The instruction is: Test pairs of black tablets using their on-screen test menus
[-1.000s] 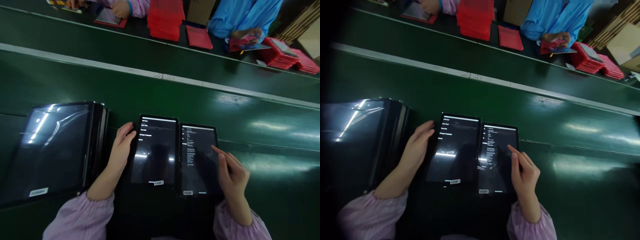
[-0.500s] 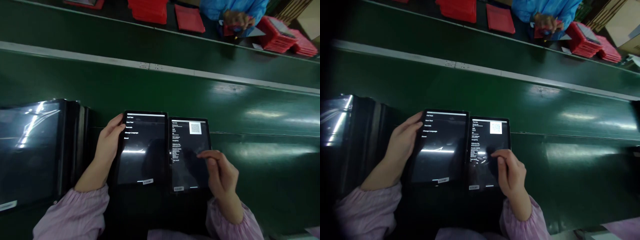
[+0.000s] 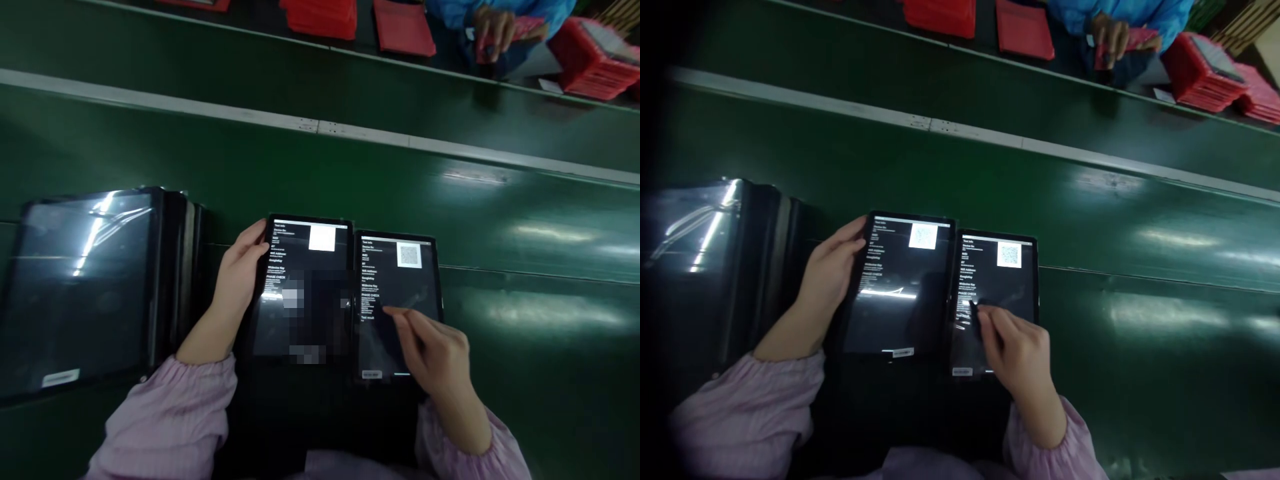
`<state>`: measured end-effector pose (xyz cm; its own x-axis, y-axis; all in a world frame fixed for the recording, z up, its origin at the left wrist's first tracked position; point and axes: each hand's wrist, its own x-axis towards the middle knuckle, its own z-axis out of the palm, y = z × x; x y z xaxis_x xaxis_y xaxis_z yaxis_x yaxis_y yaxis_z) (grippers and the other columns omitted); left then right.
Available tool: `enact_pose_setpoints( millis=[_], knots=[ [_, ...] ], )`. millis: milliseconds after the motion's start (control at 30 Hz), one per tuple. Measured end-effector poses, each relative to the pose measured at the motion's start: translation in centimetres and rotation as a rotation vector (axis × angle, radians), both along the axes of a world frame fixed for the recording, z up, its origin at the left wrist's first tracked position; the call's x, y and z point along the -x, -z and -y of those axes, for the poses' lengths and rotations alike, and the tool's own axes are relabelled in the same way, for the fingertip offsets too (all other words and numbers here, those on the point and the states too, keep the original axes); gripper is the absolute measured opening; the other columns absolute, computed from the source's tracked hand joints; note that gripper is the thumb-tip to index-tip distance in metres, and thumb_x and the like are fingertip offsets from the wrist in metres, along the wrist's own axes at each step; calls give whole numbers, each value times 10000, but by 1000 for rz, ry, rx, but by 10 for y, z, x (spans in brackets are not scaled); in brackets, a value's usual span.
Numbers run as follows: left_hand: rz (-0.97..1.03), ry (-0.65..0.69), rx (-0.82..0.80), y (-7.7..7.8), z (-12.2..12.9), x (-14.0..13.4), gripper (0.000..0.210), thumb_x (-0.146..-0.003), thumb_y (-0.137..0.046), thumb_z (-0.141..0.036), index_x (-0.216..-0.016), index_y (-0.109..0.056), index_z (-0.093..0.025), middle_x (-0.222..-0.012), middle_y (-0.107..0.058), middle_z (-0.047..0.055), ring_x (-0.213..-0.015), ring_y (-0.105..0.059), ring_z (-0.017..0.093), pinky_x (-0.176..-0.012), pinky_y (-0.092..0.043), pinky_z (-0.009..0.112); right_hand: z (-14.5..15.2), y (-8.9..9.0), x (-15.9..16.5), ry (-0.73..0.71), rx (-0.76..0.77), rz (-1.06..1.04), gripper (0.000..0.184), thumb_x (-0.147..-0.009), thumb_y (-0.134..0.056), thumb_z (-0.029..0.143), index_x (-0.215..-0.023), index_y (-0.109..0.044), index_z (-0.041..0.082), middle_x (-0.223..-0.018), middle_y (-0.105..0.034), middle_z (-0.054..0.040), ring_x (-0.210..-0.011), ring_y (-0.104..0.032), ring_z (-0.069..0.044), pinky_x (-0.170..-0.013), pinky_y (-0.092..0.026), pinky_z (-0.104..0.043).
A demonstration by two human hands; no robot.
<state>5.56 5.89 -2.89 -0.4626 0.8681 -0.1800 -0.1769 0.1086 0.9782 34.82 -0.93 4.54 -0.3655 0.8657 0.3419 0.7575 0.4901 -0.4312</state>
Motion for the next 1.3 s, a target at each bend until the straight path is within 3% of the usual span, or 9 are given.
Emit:
enact_pose_setpoints(
  millis=[133,267,467,600,767,867,1000,1133,1300],
  knots=[
    [8,-4,-7,1,-1,0,372,-684,-740,-251,-1041,-844,-250,-1335,-794,63,-1445,-617,355,-1301,-414,532,0,-5,-13,158,-40,8,392,-1152,-500,254,-928,-812,177,-615,-713,11,-401,-558,-76,-447,-433,-207],
    [-11,-1,-6,1,-2,0,384,-680,-723,-249,-1045,-841,-256,-1349,-787,66,-1445,-618,351,-1280,-446,517,3,0,-14,154,-15,8,416,-1150,-500,291,-911,-828,200,-542,-632,22,-413,-553,-98,-432,-398,-233],
    [-157,76,43,1,-1,2,498,-698,-759,-302,-1191,-810,-258,-1452,-721,79,-1453,-606,348,-1299,-414,506,-2,1,-15,136,20,-11,407,-1149,-495,289,-916,-818,204,-633,-721,6,-434,-584,-97,-444,-422,-232],
    [-311,150,87,-1,0,4,707,-619,-864,-325,-1312,-763,-232,-1596,-589,113,-1523,-523,377,-1329,-361,505,-20,-7,-14,113,55,-21,367,-1131,-498,268,-950,-808,192,-881,-844,-37,-390,-510,-72,-412,-394,-236],
    [-89,26,-12,-1,-4,2,378,-717,-798,-294,-1091,-824,-247,-1441,-716,84,-1457,-597,346,-1297,-419,514,-47,-7,-14,100,43,45,389,-1144,-457,293,-1074,-816,162,-912,-853,-54,-355,-438,-67,-414,-353,-245],
    [-74,-47,-37,-1,-11,1,193,-766,-719,-237,-923,-827,-268,-1381,-752,53,-1420,-634,324,-1267,-462,527,-57,-2,-12,96,43,69,423,-1152,-433,322,-1069,-813,155,-865,-843,-58,-380,-495,-81,-436,-374,-238],
    [-116,-45,-23,-2,-17,1,232,-759,-722,-189,-940,-843,-269,-1382,-757,52,-1458,-605,323,-1281,-454,523,-59,1,-14,88,54,33,426,-1150,-440,327,-992,-801,165,-894,-850,-67,-367,-487,-74,-418,-367,-239],
    [-131,-26,-1,1,-20,2,293,-735,-770,-201,-1010,-848,-265,-1414,-743,61,-1482,-585,330,-1294,-441,513,-56,-4,-18,147,76,1,411,-1140,-454,343,-935,-781,201,-734,-794,-17,-367,-477,-82,-436,-382,-241],
    [-179,5,13,6,-24,3,355,-704,-808,-241,-1058,-835,-250,-1442,-715,77,-1476,-587,343,-1292,-436,521,-52,-8,-19,159,78,-22,376,-1130,-474,319,-892,-745,213,-950,-861,-58,-352,-453,-71,-398,-341,-265]
  ],
)
